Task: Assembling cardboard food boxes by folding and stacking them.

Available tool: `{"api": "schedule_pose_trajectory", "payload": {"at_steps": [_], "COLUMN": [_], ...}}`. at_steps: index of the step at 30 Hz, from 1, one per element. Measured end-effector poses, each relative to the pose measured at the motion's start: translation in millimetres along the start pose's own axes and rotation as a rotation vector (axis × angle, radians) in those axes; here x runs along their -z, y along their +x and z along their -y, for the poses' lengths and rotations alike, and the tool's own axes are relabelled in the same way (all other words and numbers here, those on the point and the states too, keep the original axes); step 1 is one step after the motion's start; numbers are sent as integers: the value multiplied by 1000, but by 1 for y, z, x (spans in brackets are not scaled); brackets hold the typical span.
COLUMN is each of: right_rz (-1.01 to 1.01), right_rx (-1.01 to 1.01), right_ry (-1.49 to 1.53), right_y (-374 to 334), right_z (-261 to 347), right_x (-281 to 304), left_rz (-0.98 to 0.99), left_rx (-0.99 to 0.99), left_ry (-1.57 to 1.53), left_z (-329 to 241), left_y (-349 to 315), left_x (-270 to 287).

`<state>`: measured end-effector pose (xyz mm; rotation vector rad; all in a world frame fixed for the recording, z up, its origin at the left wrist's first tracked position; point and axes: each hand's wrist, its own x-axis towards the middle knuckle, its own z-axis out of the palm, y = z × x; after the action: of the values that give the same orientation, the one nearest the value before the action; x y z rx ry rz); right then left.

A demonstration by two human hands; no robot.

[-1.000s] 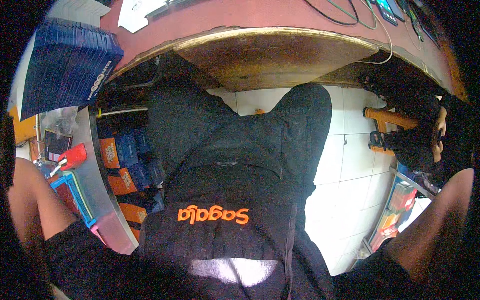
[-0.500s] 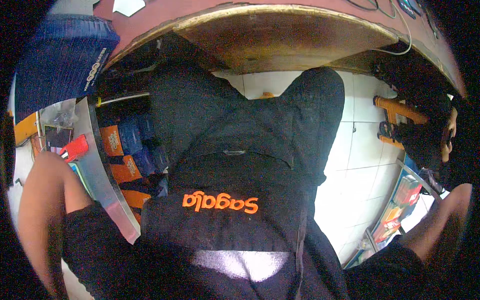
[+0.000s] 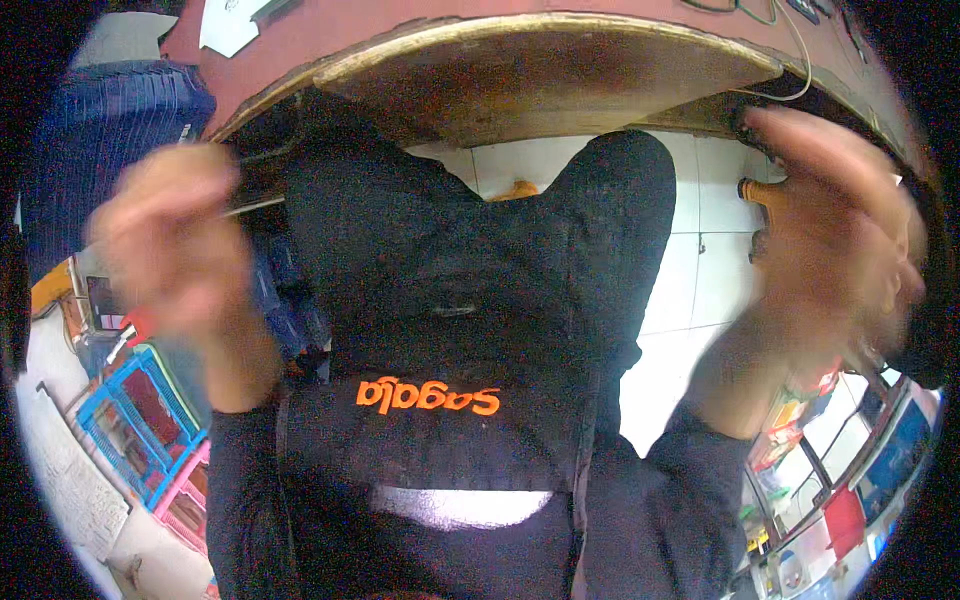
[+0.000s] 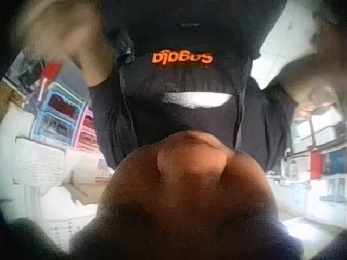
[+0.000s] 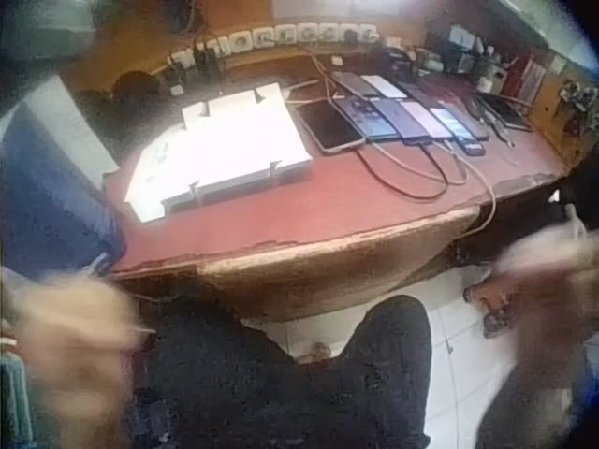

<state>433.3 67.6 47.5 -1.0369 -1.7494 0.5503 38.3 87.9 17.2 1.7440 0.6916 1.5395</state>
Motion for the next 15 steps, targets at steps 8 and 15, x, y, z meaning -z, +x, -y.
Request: {"api": "schedule_pose_trajectory", "payload": {"at_steps": [8, 15], "right_rz": [915, 547], "right_rx": [-304, -699], "right_ry": [-794, -1213], "right_y": [-124, -119], "right_z": [-122, -177], "right_x": [-109, -27], "left_rz": [1150, 661], "left_rx": [371, 333], "left_ry": [1103, 1366], "left_z": [82, 91], "left_y": [-127, -109], "left_x": [0, 67]}}
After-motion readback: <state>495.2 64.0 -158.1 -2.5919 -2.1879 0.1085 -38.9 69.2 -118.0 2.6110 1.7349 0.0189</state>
